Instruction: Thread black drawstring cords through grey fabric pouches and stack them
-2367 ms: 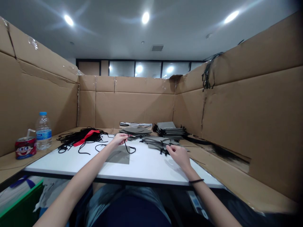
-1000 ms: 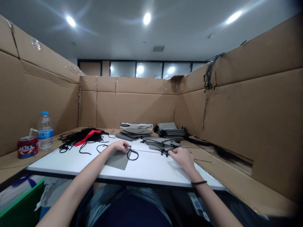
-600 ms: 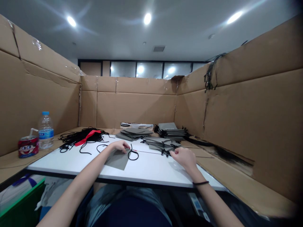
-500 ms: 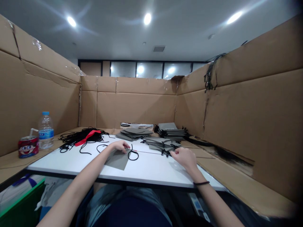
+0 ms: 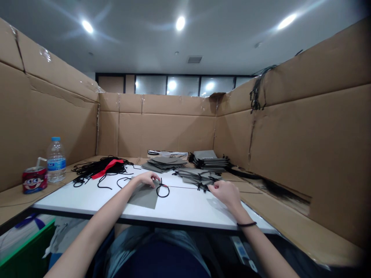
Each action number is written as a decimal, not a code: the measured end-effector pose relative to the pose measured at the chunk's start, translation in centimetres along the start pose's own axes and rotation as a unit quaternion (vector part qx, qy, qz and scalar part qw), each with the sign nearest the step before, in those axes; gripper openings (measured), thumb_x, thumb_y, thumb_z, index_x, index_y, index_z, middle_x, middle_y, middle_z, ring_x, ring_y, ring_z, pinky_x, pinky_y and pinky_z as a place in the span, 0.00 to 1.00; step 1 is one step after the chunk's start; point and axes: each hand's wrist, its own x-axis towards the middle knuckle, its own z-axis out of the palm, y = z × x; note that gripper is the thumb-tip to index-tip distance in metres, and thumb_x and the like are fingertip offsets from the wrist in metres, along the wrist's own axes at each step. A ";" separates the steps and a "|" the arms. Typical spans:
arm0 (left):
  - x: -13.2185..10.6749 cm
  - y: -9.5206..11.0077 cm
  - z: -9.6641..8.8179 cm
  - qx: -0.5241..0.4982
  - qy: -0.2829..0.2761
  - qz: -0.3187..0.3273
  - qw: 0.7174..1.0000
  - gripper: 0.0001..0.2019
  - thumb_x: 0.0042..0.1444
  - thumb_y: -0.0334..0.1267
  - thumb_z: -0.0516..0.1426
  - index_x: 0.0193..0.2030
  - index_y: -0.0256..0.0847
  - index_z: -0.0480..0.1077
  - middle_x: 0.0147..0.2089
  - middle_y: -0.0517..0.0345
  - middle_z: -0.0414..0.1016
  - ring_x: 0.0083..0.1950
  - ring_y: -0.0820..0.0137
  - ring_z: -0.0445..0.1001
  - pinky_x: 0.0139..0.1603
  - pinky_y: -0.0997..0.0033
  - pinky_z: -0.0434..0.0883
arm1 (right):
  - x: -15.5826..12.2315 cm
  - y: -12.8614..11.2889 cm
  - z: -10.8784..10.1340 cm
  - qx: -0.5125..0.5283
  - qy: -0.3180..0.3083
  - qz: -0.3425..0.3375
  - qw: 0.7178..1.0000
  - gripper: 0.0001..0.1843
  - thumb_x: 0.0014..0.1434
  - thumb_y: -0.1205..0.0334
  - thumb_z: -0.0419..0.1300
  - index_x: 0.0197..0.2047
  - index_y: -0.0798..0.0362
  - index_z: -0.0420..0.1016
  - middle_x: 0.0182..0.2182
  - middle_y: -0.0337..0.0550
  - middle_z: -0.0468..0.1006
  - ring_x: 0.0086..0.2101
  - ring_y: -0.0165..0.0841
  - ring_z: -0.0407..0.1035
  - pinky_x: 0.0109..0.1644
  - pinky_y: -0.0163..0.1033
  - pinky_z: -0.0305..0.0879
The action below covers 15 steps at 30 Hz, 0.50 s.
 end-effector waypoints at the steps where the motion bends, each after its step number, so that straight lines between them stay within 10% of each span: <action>1: 0.1 -0.1 0.1 -0.002 -0.004 0.000 1.000 0.24 0.31 0.31 0.64 0.42 0.42 0.79 0.37 0.58 0.75 0.36 0.67 0.70 0.34 0.74 0.63 | 0.0 0.0 0.0 -0.003 0.000 0.001 1.000 0.17 0.52 0.56 0.53 0.17 0.52 0.72 0.23 0.48 0.78 0.29 0.38 0.71 0.26 0.37 0.44; 15: 0.5 -0.4 1.5 -0.015 -0.005 0.016 1.000 0.20 0.42 0.37 0.59 0.43 0.34 0.78 0.30 0.57 0.76 0.28 0.72 0.66 0.29 0.74 0.60 | -0.3 -1.2 0.7 0.023 -0.097 -0.070 0.993 0.26 0.62 0.47 0.46 0.23 0.53 0.74 0.26 0.49 0.78 0.30 0.38 0.71 0.27 0.37 0.45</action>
